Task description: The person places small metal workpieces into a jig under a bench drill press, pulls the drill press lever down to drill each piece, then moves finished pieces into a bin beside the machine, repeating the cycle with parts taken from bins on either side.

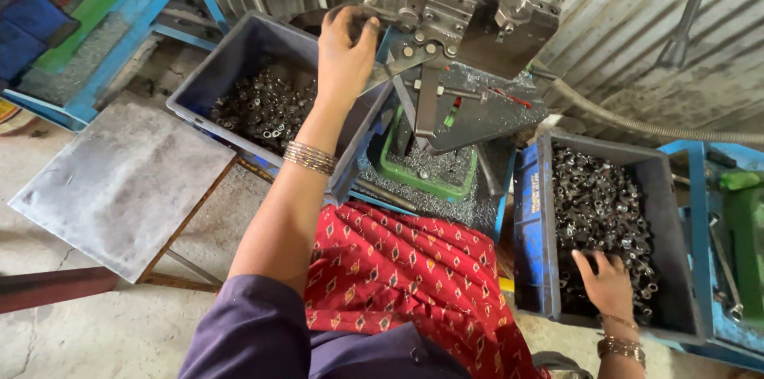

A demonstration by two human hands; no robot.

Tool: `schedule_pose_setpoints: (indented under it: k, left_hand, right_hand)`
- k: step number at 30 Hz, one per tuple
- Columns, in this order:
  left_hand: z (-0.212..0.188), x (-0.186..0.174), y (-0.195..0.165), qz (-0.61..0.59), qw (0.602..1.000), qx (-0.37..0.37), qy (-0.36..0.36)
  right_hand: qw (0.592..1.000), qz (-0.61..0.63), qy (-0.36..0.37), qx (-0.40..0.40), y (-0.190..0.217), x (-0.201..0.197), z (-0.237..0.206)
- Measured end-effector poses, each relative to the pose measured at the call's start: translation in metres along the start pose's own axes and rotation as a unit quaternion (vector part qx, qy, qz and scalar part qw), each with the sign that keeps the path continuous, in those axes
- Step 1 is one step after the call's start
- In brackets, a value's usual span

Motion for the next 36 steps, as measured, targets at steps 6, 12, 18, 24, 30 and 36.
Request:
schedule_pose_setpoints:
  k: [6, 12, 18, 24, 30, 36]
  left_hand:
    - [0.000, -0.003, -0.001, 0.022, 1.000, -0.006, 0.002]
    - [0.000, -0.005, -0.003, 0.018, 1.000, -0.010, 0.000]
    - [0.000, -0.006, -0.004, 0.003, 1.000, -0.022, 0.009]
    - [-0.002, -0.007, -0.006, 0.001, 1.000, 0.007, 0.004]
    - [0.000, -0.007, -0.003, 0.006, 1.000, 0.007, 0.008]
    - [0.000, -0.007, 0.001, 0.003, 1.000, 0.000, 0.001]
  right_hand:
    - [0.983, 0.013, 0.108, 0.147, 0.008, -0.012, 0.028]
    - [0.970, 0.060, 0.157, 0.178, 0.026, -0.005, 0.027]
    - [0.979, 0.050, 0.131, 0.146, 0.014, -0.007, 0.013]
    - [0.975, 0.021, 0.146, 0.169, 0.013, 0.004, -0.003]
    - [0.956, 0.072, 0.186, 0.213, 0.017, 0.007, 0.006]
    - [0.962, 0.022, 0.146, 0.228, 0.029, 0.013, 0.004]
Point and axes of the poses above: each hand's wrist, its own z-axis towards the middle knuckle, its own x-axis out of the palm, y = z × x, the point moved 1 cm from there along z, towards the middle knuckle, and after that the axes turned 12 degrees about y, right-handed, at the moved point
